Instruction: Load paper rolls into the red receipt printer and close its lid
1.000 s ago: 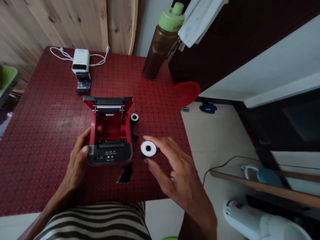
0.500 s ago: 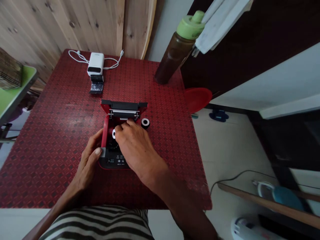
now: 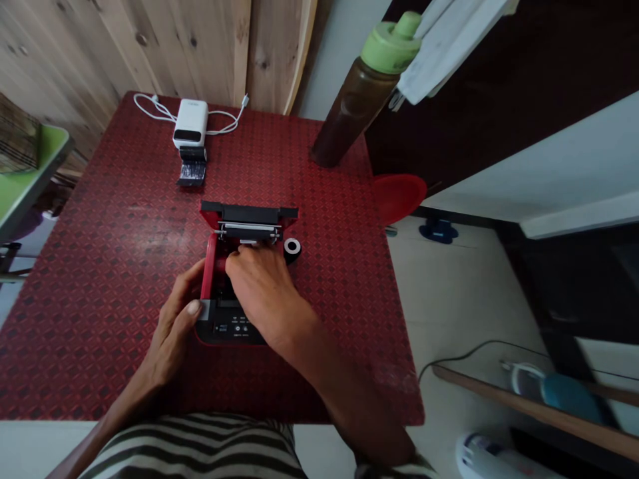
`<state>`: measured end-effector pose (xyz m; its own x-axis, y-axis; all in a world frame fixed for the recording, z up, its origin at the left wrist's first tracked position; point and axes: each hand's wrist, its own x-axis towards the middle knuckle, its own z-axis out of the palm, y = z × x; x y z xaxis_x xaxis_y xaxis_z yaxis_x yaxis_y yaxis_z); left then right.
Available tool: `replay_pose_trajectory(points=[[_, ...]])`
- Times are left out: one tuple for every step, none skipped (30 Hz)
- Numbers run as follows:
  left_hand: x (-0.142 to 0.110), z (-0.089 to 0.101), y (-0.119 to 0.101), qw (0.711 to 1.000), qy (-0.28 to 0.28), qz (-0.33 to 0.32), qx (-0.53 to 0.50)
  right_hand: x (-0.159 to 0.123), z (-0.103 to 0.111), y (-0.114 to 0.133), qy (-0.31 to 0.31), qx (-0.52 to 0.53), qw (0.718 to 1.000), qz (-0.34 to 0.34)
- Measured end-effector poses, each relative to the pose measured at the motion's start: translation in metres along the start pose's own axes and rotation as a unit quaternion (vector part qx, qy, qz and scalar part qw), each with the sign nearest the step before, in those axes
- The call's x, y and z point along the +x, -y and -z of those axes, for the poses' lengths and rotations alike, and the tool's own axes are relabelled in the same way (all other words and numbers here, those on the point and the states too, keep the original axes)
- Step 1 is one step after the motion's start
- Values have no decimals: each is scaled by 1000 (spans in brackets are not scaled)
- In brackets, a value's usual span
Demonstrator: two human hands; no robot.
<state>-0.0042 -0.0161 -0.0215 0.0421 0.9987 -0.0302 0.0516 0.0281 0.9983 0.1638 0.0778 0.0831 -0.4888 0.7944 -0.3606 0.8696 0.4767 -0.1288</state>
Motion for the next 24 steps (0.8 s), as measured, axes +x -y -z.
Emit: replay_pose_trajectory(points=[[0, 0, 0, 1000, 0, -1, -1, 2, -1, -2, 1, 9, 1000, 3], [0, 0, 0, 1000, 0, -2, -2, 4, -3, -4, 0, 16, 1000, 4], [0, 0, 0, 1000, 0, -4, -2, 4, -5, -6, -2, 24, 1000, 5], [0, 0, 0, 1000, -1, -5, -2, 4, -7, -8, -8, 32, 999, 5], [0, 0, 0, 1000, -2, -5, -1, 2, -10, -11, -21, 43, 999, 8], [0, 0, 0, 1000, -2, -6, -2, -1, -14, -13, -45, 59, 997, 14], [0, 0, 0, 1000, -2, -5, -3, -6, -17, -17, -79, 78, 994, 23], [0, 0, 0, 1000, -1, -5, -3, -12, -21, -20, -116, 98, 988, 36], [0, 0, 0, 1000, -2, -5, -3, -18, -24, -24, -151, 119, 980, 56], [1, 0, 0, 1000, -3, -6, -1, -25, -27, -28, -179, 137, 971, 80], [1, 0, 0, 1000, -4, -7, 3, -31, -30, -32, -198, 153, 962, 105], [1, 0, 0, 1000, -6, -7, 7, -36, -32, -35, -209, 164, 956, 127], [1, 0, 0, 1000, -9, -7, 11, -40, -34, -37, -214, 171, 951, 146], [1, -1, -1, 1000, -13, -6, 13, -43, -36, -39, -215, 175, 947, 160], [1, -1, -2, 1000, -15, -5, 12, -44, -37, -39, -216, 177, 946, 167], [0, -1, -3, 1000, -16, 0, 7, -44, -39, -39, -217, 178, 945, 168], [0, 0, -4, 1000, -17, 9, -4, -43, -40, -38, -224, 177, 944, 167], [1, 1, -6, 999, -20, 23, -17, -43, -42, -37, -238, 176, 941, 164], [2, 2, -8, 999, -28, 36, -26, -44, -43, -35, -260, 178, 935, 161], [5, 4, -11, 998, -42, 45, -30, -46, -44, -33, -288, 180, 927, 156], [10, 6, -14, 997, -59, 47, -28, -49, -45, -31, -319, 182, 918, 152], [16, 8, -17, 996, -79, 37, -17, -53, -46, -28, -349, 183, 907, 147], [25, 10, -20, 996, -91, 18, -4, -57, -47, -26, -371, 183, 899, 142], [35, 11, -24, 996, -93, -3, 0, -62, -48, -23, -385, 181, 895, 135]])
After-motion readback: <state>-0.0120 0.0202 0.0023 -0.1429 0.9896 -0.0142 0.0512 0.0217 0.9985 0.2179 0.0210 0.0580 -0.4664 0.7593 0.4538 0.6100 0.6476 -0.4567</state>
